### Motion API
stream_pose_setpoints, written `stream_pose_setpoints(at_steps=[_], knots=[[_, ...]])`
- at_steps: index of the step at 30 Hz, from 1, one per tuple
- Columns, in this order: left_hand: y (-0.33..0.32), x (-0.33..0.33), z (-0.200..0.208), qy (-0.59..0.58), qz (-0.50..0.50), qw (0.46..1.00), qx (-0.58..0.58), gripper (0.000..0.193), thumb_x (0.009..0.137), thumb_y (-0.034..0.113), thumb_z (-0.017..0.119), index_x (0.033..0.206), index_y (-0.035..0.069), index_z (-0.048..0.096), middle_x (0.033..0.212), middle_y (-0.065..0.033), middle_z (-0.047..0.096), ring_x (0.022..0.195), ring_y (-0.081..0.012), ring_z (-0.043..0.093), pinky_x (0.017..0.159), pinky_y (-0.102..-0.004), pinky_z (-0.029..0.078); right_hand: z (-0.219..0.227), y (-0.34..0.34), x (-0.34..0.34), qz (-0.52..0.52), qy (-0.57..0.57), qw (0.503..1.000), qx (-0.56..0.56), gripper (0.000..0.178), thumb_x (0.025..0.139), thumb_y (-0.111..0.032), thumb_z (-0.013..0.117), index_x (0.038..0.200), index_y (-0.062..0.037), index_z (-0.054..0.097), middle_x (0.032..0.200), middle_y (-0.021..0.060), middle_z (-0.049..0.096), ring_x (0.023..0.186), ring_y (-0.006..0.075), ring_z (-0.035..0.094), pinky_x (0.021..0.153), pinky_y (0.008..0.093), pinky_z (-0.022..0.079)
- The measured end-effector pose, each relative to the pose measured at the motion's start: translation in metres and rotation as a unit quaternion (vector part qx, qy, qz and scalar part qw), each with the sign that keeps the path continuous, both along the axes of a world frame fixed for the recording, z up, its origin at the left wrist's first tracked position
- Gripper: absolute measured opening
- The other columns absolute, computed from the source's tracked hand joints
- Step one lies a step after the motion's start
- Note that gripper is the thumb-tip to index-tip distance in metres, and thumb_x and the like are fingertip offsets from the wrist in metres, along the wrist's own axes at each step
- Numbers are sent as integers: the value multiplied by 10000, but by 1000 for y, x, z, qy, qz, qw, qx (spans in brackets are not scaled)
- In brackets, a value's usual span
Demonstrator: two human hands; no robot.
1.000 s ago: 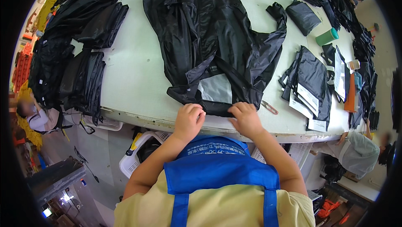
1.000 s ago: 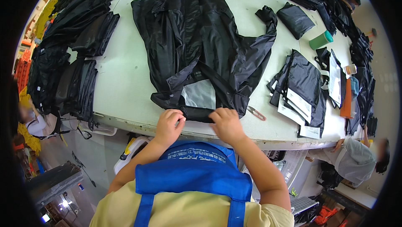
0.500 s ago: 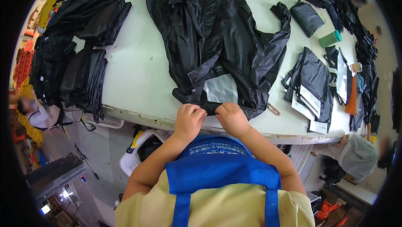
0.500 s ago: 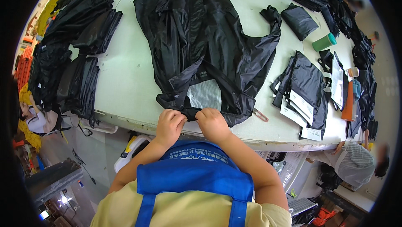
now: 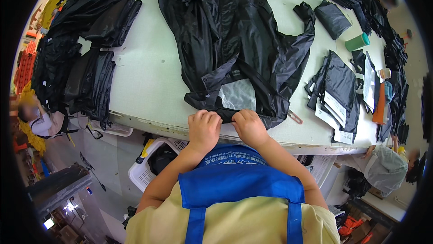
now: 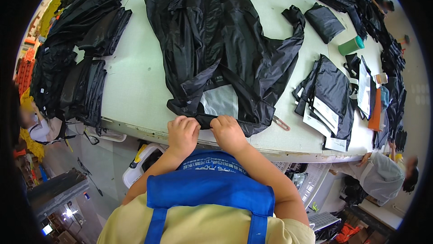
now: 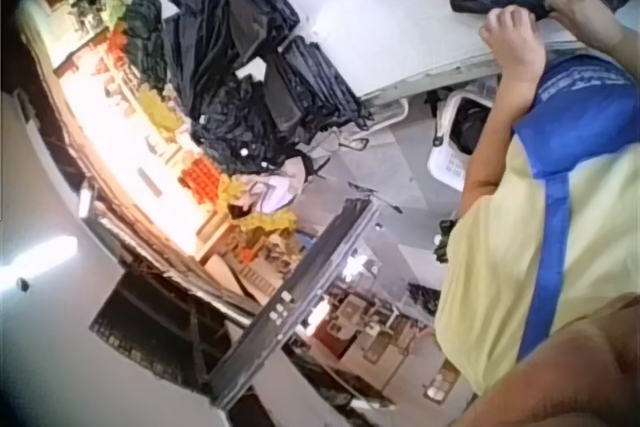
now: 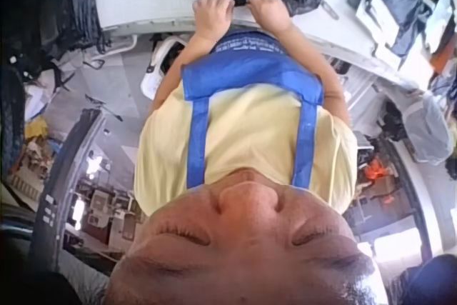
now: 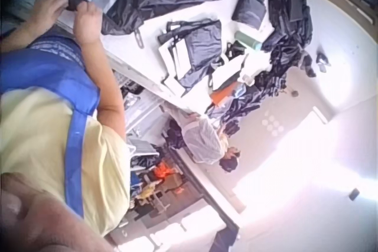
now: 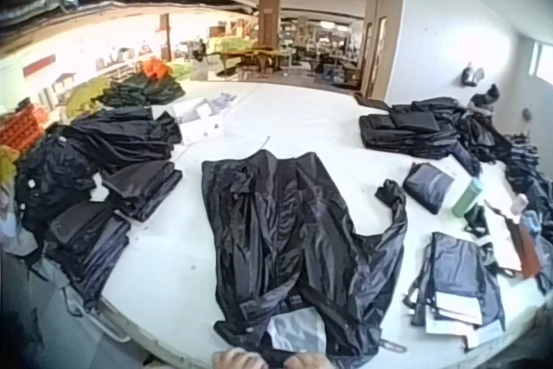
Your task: The person folds a black raincoat on a white table. They smooth the fabric, fold the sleeves inward, fold the body in half, and then fold it into a compact rectangle. The folded coat is placed on a stack of similar folded items.
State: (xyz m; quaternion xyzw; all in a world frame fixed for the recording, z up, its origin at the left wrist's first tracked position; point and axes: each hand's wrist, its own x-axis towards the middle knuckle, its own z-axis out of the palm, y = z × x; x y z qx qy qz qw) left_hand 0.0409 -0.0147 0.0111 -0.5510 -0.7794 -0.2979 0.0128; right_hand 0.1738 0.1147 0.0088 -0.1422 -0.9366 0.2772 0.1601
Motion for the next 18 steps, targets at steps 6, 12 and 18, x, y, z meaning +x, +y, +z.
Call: stream_pose_setpoints(at_steps=[6,12,18], knots=[[2,10,-6,-23,-29,999,19,149,751,113,698,855,98,592,958,-7,627,970,-249,544,801,-416,364,-3,-1,0,1,2,1000,-17,172,735,-89,679,824,-70,533,785,106,544,765,316,563,726,412,448],[2,0,-3,-12,30,999,-3,138,765,132,688,861,95,598,990,12,576,946,-254,524,780,-421,349,4,-2,0,-15,-24,999,-23,169,743,-92,675,835,-65,536,806,109,556,774,322,568,734,414,452],[-4,-2,0,-30,8,999,-22,135,758,120,690,857,111,598,924,8,592,926,-234,536,771,-413,349,4,-4,-1,-4,-50,999,-19,177,738,-96,681,837,-60,538,817,114,563,786,321,574,735,413,454]])
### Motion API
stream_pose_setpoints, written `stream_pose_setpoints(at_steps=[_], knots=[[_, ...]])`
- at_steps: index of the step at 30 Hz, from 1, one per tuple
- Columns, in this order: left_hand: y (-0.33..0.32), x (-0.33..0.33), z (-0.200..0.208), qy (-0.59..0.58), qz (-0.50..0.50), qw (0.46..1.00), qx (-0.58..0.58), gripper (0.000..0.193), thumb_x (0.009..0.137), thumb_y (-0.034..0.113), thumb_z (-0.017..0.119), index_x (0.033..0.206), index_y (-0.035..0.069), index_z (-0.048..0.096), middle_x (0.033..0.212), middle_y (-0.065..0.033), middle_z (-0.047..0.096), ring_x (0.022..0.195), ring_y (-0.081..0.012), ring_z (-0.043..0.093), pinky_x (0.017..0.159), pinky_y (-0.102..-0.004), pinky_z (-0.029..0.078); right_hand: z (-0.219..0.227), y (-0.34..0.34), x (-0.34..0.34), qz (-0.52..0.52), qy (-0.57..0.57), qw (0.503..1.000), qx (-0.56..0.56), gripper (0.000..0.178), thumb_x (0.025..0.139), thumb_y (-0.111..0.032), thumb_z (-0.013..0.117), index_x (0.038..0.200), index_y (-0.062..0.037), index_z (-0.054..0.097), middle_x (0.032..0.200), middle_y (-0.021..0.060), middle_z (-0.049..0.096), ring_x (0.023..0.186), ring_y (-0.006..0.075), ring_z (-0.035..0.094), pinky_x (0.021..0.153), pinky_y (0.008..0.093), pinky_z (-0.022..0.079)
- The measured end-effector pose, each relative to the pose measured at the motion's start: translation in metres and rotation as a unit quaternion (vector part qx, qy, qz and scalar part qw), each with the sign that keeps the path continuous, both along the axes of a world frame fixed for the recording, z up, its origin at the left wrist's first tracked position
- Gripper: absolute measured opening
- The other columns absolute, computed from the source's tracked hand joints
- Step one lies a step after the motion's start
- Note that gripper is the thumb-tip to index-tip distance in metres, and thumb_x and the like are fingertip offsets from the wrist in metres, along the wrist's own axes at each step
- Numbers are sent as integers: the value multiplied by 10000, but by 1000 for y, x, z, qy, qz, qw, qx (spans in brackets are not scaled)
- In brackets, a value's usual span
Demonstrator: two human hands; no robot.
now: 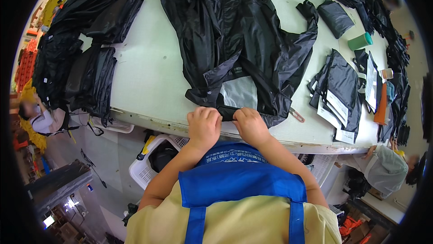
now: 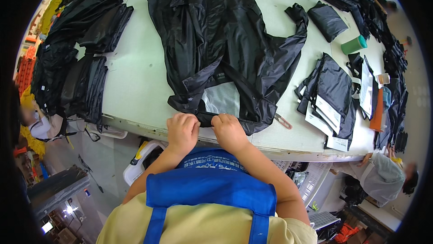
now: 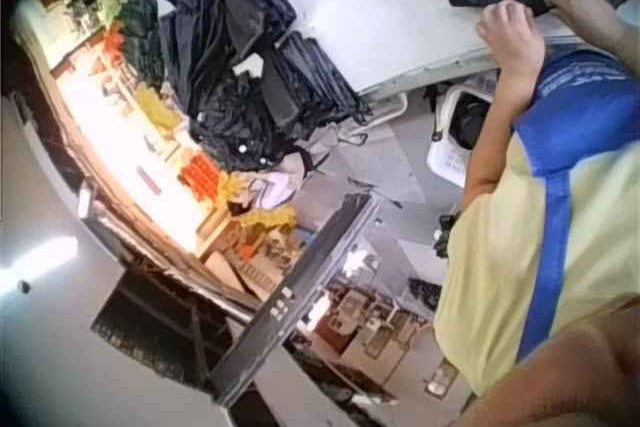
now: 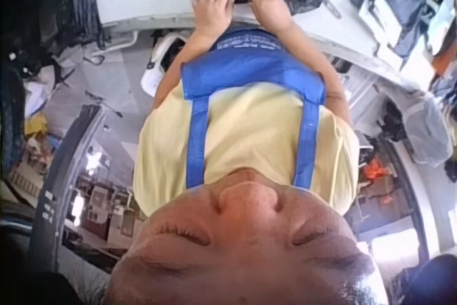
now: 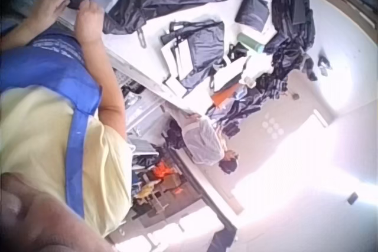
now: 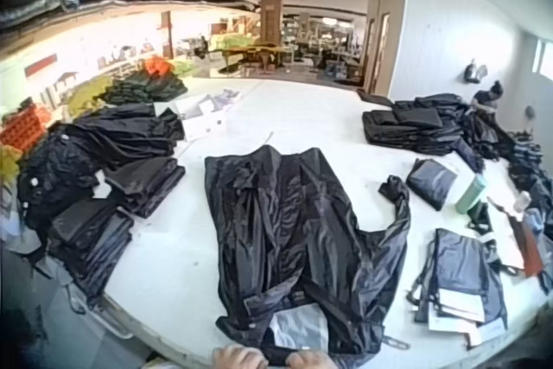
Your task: The person folds a black raincoat on a white table. They smooth the fabric, fold the sleeves inward, fold the body in half, and then fold it into a compact rectangle. The folded coat is placed on a stack of similar folded items.
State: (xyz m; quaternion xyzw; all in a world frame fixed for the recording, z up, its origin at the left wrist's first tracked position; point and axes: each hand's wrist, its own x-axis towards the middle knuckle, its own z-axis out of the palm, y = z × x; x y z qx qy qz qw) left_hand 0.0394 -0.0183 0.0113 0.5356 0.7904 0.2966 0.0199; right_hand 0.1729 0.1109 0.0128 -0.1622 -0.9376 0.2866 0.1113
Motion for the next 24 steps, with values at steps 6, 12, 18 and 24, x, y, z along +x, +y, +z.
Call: stream_pose_setpoints(at_steps=[6,12,18,24], knots=[[2,5,3,-14,-46,999,19,130,776,148,685,867,123,596,913,17,637,991,-232,545,820,-412,354,18,-5,-4,-30,73,996,-51,203,731,-107,699,897,-51,596,806,111,582,793,320,582,728,406,457],[-2,-4,-7,19,-31,998,-49,163,769,137,687,925,156,642,922,44,652,980,-228,533,820,-406,324,-18,-4,4,-33,72,996,-39,181,744,-93,701,896,-46,615,819,110,606,784,320,591,737,411,462],[0,-1,9,39,-12,999,-23,174,713,88,696,867,166,671,888,18,559,885,-226,514,794,-400,327,-8,2,1,-36,73,993,-86,168,749,-91,702,877,-37,608,814,119,600,782,329,583,730,415,460],[-6,-14,-11,-28,-7,999,-15,230,707,54,701,921,126,662,1006,-50,540,946,-280,525,798,-410,388,-14,2,4,-50,77,992,-88,163,744,-99,710,874,-53,623,794,102,594,762,321,577,721,408,460]])
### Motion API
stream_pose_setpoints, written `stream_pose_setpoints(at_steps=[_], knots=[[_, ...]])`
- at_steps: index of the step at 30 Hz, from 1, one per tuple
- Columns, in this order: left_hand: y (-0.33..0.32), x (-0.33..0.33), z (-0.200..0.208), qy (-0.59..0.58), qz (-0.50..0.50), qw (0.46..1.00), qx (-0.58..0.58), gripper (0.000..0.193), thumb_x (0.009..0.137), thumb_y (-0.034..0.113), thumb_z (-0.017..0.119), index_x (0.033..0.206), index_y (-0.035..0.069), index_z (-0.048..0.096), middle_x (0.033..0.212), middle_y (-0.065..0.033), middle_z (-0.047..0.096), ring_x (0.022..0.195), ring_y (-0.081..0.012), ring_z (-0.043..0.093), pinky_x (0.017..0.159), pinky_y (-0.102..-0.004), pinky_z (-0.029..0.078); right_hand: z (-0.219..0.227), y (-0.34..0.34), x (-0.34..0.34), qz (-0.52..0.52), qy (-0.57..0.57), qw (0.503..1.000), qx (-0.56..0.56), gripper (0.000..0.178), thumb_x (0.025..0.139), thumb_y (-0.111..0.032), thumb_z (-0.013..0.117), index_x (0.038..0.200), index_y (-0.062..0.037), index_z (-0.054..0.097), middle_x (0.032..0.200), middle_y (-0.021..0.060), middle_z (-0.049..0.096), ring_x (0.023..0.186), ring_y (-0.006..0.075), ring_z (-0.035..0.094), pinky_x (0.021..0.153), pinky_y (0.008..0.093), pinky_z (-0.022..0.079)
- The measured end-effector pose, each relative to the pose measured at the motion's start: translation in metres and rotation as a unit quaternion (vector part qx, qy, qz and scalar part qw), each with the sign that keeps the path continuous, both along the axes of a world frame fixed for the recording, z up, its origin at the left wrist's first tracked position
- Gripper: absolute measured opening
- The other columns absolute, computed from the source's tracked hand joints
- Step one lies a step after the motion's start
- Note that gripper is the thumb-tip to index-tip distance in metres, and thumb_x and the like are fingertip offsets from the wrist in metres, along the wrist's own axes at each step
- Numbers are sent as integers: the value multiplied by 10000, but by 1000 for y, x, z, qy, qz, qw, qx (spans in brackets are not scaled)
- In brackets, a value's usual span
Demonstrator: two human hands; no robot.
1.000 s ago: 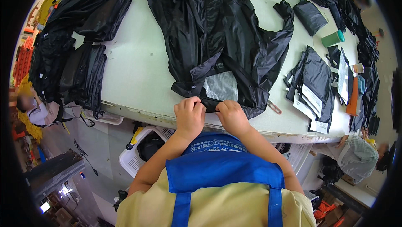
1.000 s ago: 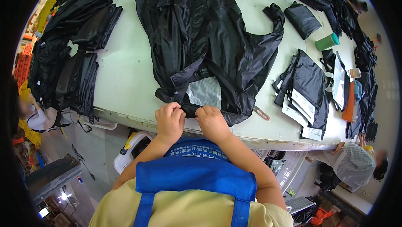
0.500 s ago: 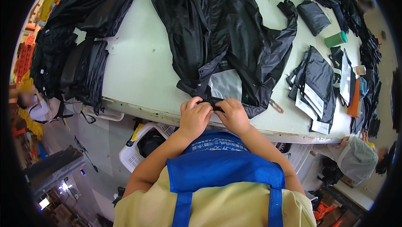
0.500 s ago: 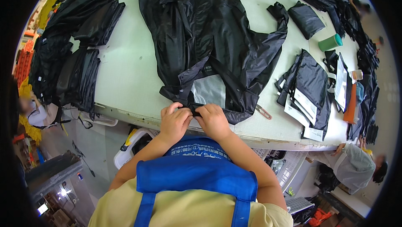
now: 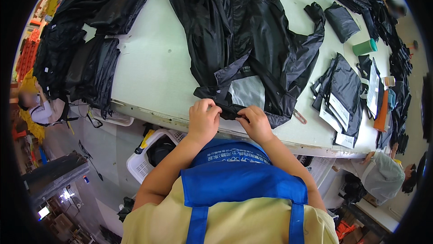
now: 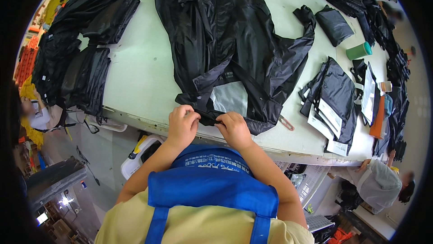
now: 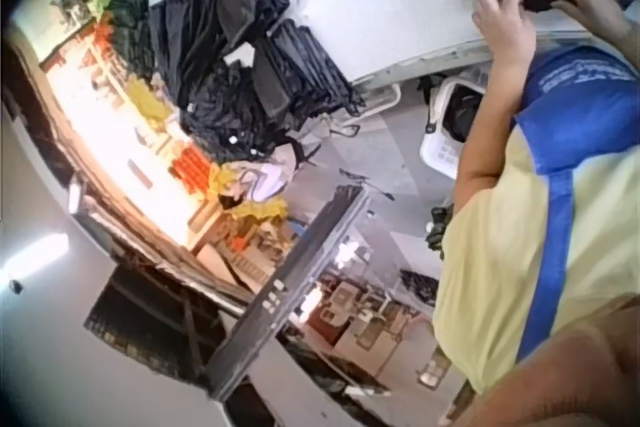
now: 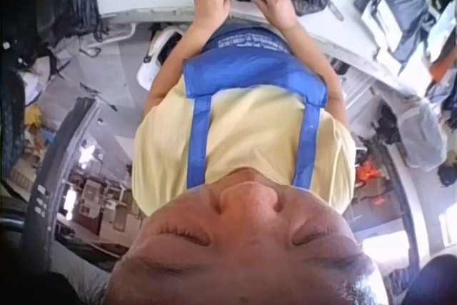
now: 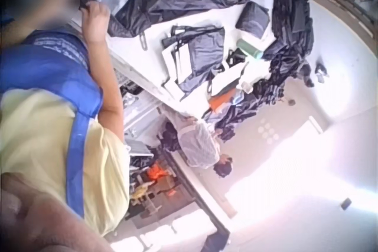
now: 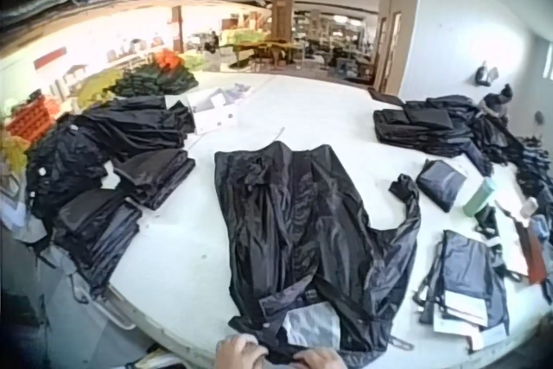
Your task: The person folds a black raincoat on a white table. They smooth the fabric, fold the sleeves inward, fold the body in half, and then fold it into a compact rectangle. The folded coat is placed on a stack of similar folded items.
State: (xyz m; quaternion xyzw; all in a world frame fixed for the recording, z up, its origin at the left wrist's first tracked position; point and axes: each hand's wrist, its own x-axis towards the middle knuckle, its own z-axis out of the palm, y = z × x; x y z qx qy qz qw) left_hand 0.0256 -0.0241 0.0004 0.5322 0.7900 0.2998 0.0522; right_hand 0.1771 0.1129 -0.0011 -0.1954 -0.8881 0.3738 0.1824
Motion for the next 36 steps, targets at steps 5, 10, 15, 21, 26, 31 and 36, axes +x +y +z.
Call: stream_pose_setpoints(at_steps=[5,10,15,21,26,31,36], knots=[[8,-2,-6,-25,-23,999,24,226,723,46,712,934,95,645,1097,-105,536,998,-325,532,833,-411,439,-1,0,-2,18,44,997,53,146,745,-87,702,873,-65,634,802,69,608,758,290,584,714,387,458],[6,7,-2,-91,-54,994,35,254,717,54,728,950,79,629,936,-92,566,877,-296,578,725,-385,481,4,1,-1,35,47,990,129,118,750,-59,676,859,-73,631,831,45,627,758,259,593,712,360,454],[15,20,-7,-97,-41,993,60,185,732,102,740,860,55,616,838,-82,587,817,-298,590,688,-384,487,12,5,-6,88,50,985,142,135,750,-49,658,875,-63,609,856,62,625,784,266,595,728,369,458],[15,18,-14,-84,-41,995,29,90,803,106,665,812,66,584,774,-95,565,743,-305,579,635,-404,474,6,2,-4,71,22,994,77,230,730,-56,685,936,-54,582,866,89,619,798,304,587,762,392,466],[16,17,-7,-122,13,992,12,108,829,94,616,768,70,530,757,-92,532,694,-304,564,595,-405,459,-10,7,1,82,-12,990,113,177,719,-67,708,853,-54,593,837,102,591,796,315,580,721,384,479],[8,-9,-15,-157,37,985,65,230,795,180,702,877,54,528,845,-105,523,766,-302,531,690,-378,443,-5,15,12,112,-40,989,87,140,729,-80,702,800,-58,584,814,108,579,787,313,580,714,397,476],[58,-30,-7,-10,91,993,77,409,759,278,750,1019,49,532,1051,-151,588,974,-344,552,827,-421,430,1,23,12,161,-58,985,28,166,721,-84,696,809,-48,560,784,113,564,780,325,576,708,410,467]])
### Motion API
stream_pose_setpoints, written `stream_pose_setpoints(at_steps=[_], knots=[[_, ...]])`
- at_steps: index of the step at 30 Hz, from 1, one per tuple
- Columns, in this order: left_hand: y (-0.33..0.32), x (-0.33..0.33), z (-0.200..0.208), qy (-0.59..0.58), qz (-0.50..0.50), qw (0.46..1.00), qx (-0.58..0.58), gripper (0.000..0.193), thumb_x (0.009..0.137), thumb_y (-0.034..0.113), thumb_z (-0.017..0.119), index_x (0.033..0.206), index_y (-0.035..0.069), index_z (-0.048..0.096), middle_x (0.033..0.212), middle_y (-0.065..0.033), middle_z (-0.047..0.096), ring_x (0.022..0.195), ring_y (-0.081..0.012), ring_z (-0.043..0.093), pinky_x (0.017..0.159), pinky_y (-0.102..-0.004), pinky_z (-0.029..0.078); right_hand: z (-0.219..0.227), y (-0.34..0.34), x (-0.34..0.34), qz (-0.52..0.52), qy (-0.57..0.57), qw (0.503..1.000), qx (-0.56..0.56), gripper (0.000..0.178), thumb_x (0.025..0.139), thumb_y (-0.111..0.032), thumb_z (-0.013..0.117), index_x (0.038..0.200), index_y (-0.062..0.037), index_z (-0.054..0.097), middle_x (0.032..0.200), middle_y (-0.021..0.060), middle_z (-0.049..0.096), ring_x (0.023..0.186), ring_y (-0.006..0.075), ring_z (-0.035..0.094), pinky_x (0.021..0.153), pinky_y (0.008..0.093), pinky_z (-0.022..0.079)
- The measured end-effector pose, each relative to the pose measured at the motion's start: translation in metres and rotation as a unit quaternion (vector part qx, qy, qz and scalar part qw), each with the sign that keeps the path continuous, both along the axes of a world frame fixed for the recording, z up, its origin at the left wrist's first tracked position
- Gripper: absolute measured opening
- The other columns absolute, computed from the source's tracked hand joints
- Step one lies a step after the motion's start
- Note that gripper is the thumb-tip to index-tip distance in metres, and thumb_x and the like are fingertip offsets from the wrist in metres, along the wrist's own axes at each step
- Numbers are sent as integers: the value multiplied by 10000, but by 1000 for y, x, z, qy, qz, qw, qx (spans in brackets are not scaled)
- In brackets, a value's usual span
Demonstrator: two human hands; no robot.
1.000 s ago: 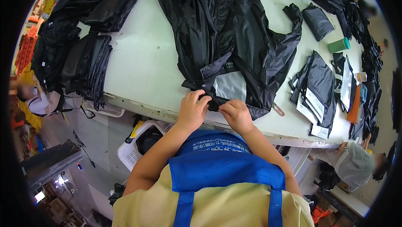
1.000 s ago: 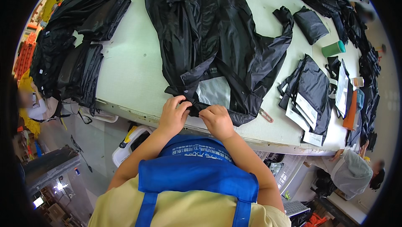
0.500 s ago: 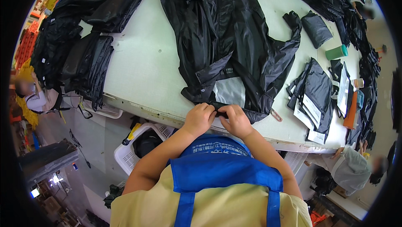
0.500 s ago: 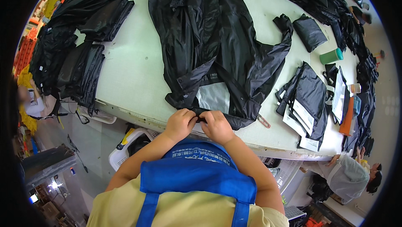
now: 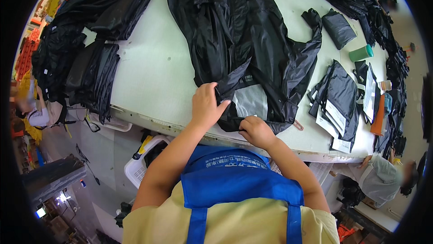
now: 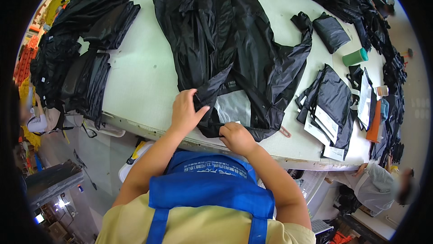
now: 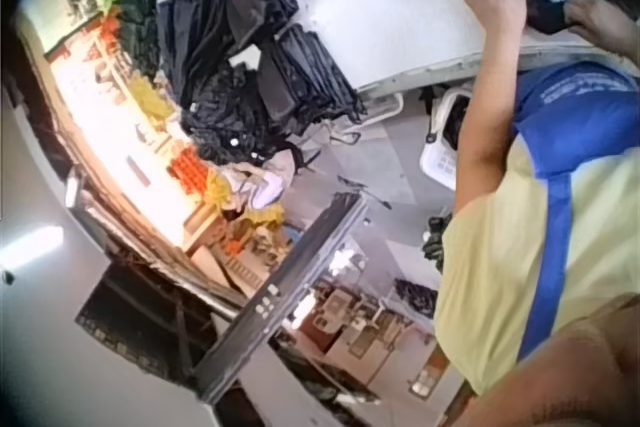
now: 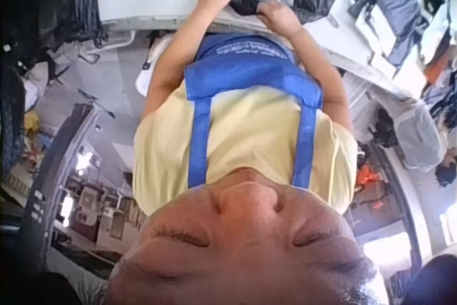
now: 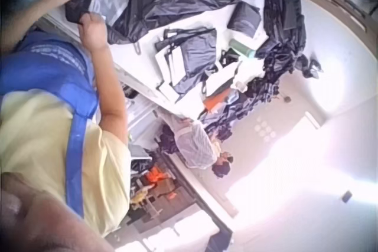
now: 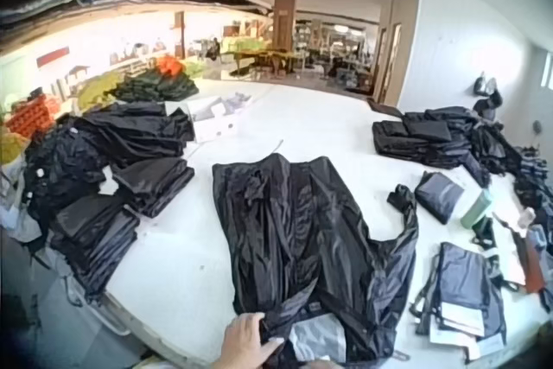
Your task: The person folds a black raincoat on a white table. They smooth the fabric, fold the sleeves inward, fold the body in half, and then fold it into a compact rectangle. The folded coat is placed on a stack of similar folded items.
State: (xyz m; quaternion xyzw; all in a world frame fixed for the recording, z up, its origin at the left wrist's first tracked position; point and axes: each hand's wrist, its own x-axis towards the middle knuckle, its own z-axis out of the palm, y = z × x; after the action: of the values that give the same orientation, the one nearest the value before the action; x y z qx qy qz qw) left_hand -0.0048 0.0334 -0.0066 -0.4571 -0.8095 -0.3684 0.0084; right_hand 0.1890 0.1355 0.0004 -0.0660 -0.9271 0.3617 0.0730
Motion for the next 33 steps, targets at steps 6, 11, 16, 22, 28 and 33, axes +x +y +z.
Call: stream_pose_setpoints(at_steps=[6,11,16,22,28,33], knots=[[7,-32,-6,-379,-31,907,-178,224,880,208,646,954,11,568,796,-93,619,734,-198,591,685,-318,463,-2,36,35,-270,14,963,-23,226,759,-97,716,964,-45,635,912,123,621,843,300,600,764,390,482],[-14,-40,46,-675,-37,736,-41,166,972,202,506,1036,70,584,886,-2,615,782,-66,550,706,-224,436,-56,87,160,-517,-98,846,88,405,738,53,587,1135,11,514,1076,188,546,996,354,542,881,423,447],[-16,-24,74,-661,-17,750,-9,222,981,218,488,1142,84,559,947,4,616,837,-61,565,740,-212,442,-56,69,180,-432,-175,873,145,405,758,-32,643,1149,-32,540,1084,183,580,1003,362,552,875,434,444],[-22,-11,71,-601,-121,790,2,347,949,228,548,1239,48,488,1046,-33,599,989,-132,568,885,-279,455,-60,91,225,-474,-217,849,93,121,776,8,540,890,10,580,892,182,595,731,350,606,710,420,497],[-25,2,57,-835,-104,533,88,311,945,141,486,1236,33,477,1152,-87,578,1095,-170,550,950,-331,456,10,78,130,-510,44,825,-239,234,834,42,458,1016,0,599,827,38,547,692,76,510,623,225,408],[-21,23,50,-796,-88,598,29,307,919,88,532,1209,25,455,1179,-113,546,1028,-183,567,917,-325,462,59,26,18,-336,12,877,-344,305,1009,-219,440,1165,-14,603,763,-4,536,702,73,476,647,213,384]])
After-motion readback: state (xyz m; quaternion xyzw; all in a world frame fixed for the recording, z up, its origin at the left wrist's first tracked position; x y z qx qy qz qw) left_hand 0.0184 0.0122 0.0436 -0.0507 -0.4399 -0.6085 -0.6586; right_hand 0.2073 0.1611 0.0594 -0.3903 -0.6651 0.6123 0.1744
